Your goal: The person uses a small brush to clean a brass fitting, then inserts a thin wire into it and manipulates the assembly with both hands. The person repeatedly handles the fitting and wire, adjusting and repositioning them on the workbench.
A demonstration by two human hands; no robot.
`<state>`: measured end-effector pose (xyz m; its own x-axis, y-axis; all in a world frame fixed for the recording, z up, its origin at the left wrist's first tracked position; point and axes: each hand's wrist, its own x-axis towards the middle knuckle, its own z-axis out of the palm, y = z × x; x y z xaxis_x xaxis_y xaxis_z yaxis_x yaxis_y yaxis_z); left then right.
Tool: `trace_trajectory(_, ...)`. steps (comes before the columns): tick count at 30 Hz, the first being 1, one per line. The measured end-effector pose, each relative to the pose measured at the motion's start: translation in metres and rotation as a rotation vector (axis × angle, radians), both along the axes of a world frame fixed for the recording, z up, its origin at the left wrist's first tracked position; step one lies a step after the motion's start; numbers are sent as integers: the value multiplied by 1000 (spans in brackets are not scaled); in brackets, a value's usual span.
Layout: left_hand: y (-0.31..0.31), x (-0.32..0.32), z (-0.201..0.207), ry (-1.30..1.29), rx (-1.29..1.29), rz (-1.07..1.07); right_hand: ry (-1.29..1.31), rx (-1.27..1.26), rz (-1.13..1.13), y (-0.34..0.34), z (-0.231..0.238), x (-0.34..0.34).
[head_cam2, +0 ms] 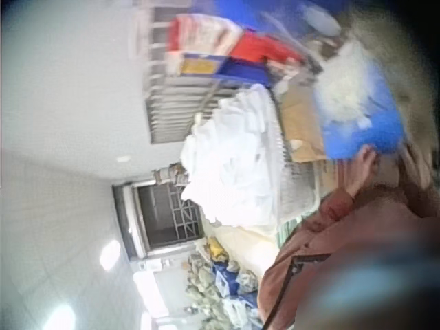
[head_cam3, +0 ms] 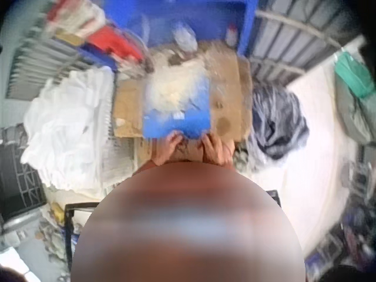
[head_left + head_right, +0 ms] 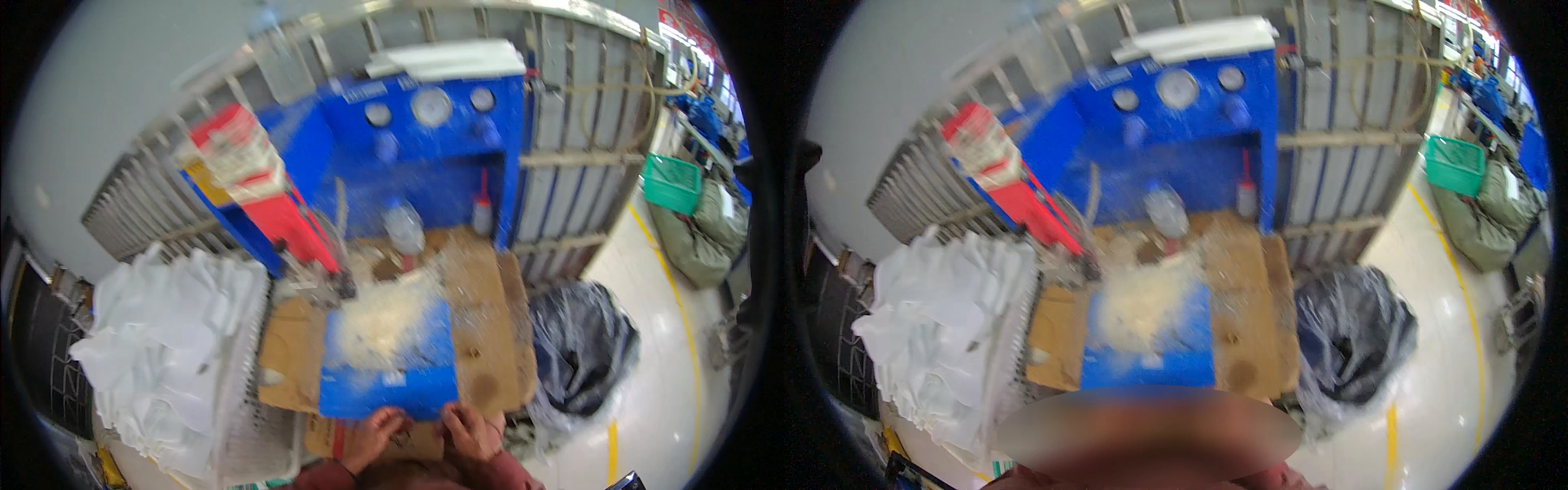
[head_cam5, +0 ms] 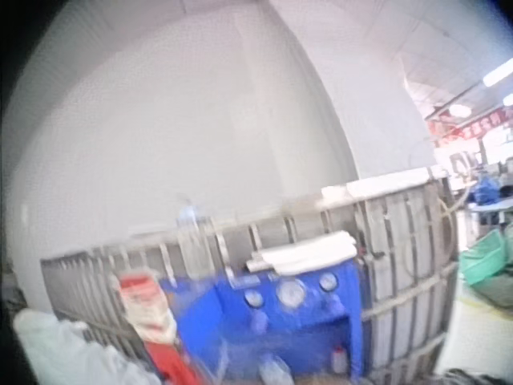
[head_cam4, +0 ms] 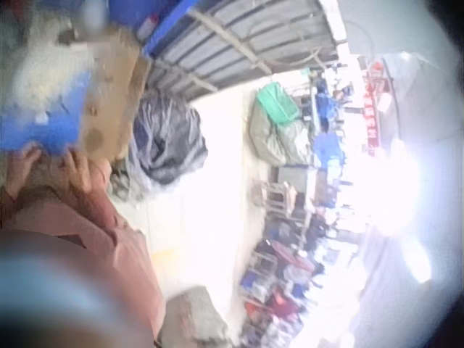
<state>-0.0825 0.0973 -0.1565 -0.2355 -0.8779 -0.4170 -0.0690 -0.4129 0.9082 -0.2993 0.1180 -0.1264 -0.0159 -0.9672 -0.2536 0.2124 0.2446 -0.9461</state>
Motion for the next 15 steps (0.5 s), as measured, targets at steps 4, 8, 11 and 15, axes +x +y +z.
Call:
trace_trajectory(4, 3, 1, 7, 56, -34, 50, 189, -154, -7, 6, -7, -17)
trace_trajectory(8, -2, 6, 19, 159, -15, 40, 220, -116, -126, 6, -20, -30)
trace_trajectory(11, -5, 10, 26, 294, 4, 62, 63, -44, -219, 2, -18, -40)
trace_trajectory(15, -7, 16, 33, 208, -59, 58, 87, -40, -265, -8, -15, -45)
